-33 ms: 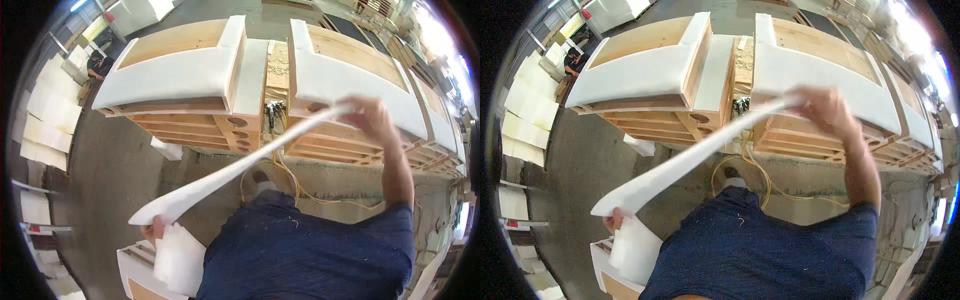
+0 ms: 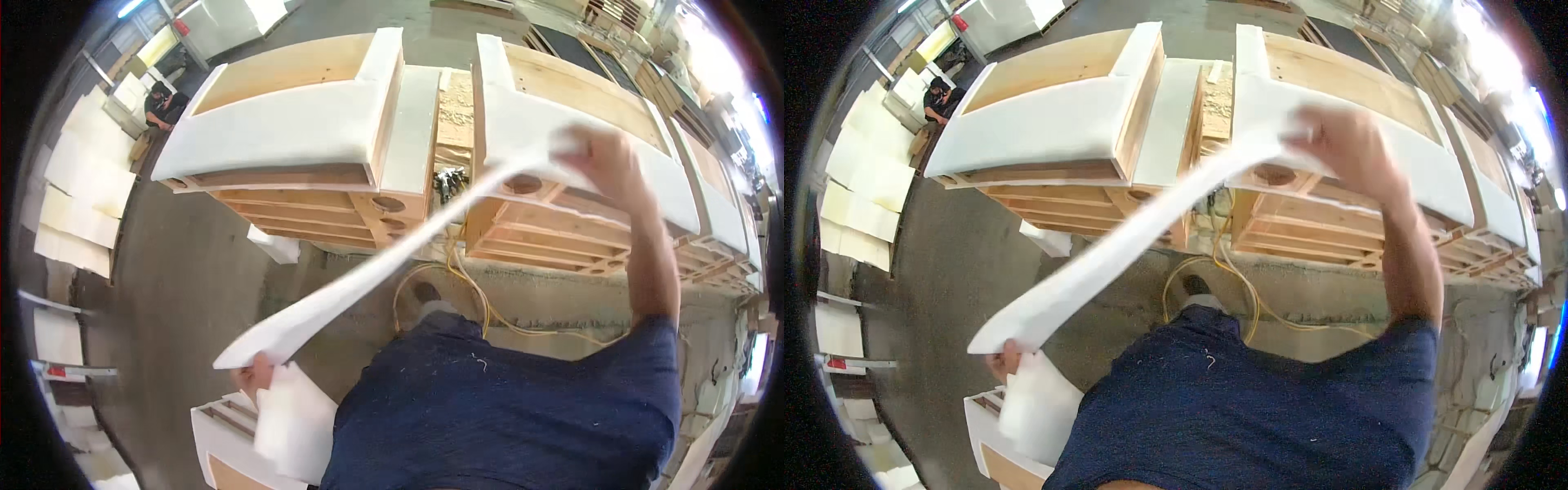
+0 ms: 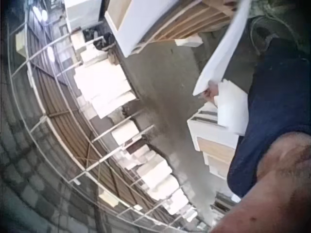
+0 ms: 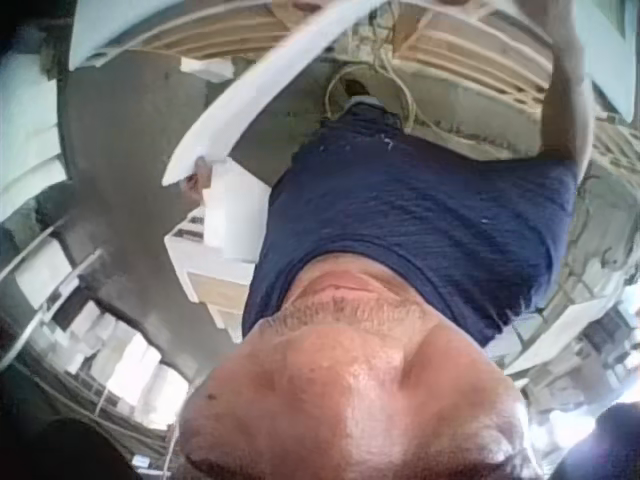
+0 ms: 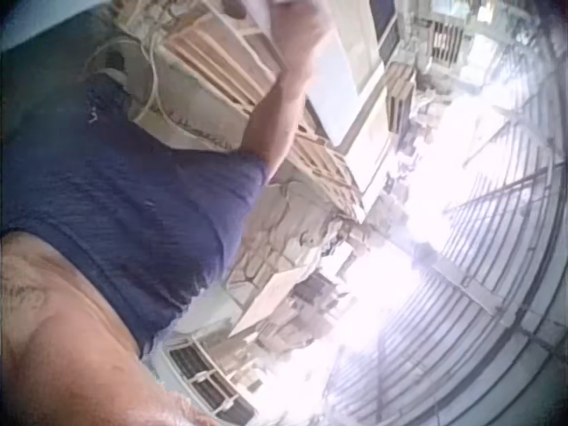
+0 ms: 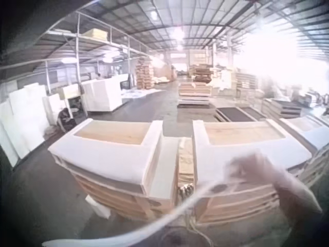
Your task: The person uses a pneumatic nail gun to fasten white foam pieces onto wooden furniture frames. They then pick up additional foam pieces from the floor and place them onto the frames, aligning them with the existing structure.
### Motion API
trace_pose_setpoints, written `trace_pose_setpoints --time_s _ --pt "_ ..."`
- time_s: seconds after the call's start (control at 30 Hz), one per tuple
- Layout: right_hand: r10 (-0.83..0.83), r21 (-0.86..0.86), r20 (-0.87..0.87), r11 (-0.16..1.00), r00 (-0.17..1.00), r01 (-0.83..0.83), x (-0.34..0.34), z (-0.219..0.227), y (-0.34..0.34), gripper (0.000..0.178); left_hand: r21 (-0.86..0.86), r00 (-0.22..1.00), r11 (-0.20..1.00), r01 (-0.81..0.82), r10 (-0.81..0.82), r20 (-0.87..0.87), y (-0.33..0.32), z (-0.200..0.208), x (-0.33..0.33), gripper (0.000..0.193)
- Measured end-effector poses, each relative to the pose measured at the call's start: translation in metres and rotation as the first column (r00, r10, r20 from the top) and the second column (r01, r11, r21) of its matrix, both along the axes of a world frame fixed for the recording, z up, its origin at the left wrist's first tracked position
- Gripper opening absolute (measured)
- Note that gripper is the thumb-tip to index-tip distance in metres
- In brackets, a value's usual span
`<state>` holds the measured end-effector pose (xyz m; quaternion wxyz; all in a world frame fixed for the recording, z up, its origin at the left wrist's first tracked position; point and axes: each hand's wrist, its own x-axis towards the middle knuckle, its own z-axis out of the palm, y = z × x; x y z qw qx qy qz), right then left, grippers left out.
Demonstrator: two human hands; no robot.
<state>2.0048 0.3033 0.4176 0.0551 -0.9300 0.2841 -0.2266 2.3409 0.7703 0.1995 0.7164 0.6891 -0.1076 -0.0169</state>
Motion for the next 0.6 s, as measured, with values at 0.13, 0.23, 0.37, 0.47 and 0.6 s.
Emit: trace_pose_setpoints --time_s 0.13,0.23,0.37,0.47,0.6 --pt "0.131 0.308 0.183 0.933 0.974 -0.184 0.100 0.054 -0.132 0.025 0.185 0.953 0.953 0.240 -0.267 0.142 -0.093 0.040 -0.026 0.026" --pt "0.213 0.513 0.278 0.792 0.937 -0.332 0.150 0.043 -0.263 0.030 0.362 0.873 0.817 0.449 -0.488 0.017 -0.176 0.069 -0.056 0.020" --pt "0.172 0.667 0.267 0.677 0.948 -0.311 0.237 -0.006 -0.353 0.031 0.228 0.865 0.839 0.495 -0.501 -0.032 -0.243 0.049 -0.067 0.021" --pt "0.019 0.657 0.204 0.738 0.979 -0.151 0.286 -0.061 -0.392 0.029 0.470 0.831 0.785 0.404 -0.530 0.170 -0.290 0.053 -0.061 0.020" --pt "-0.203 0.665 0.231 0.747 0.951 -0.002 0.339 -0.104 -0.414 0.027 0.466 0.794 0.806 0.365 -0.531 0.297 -0.334 0.053 -0.055 0.019"
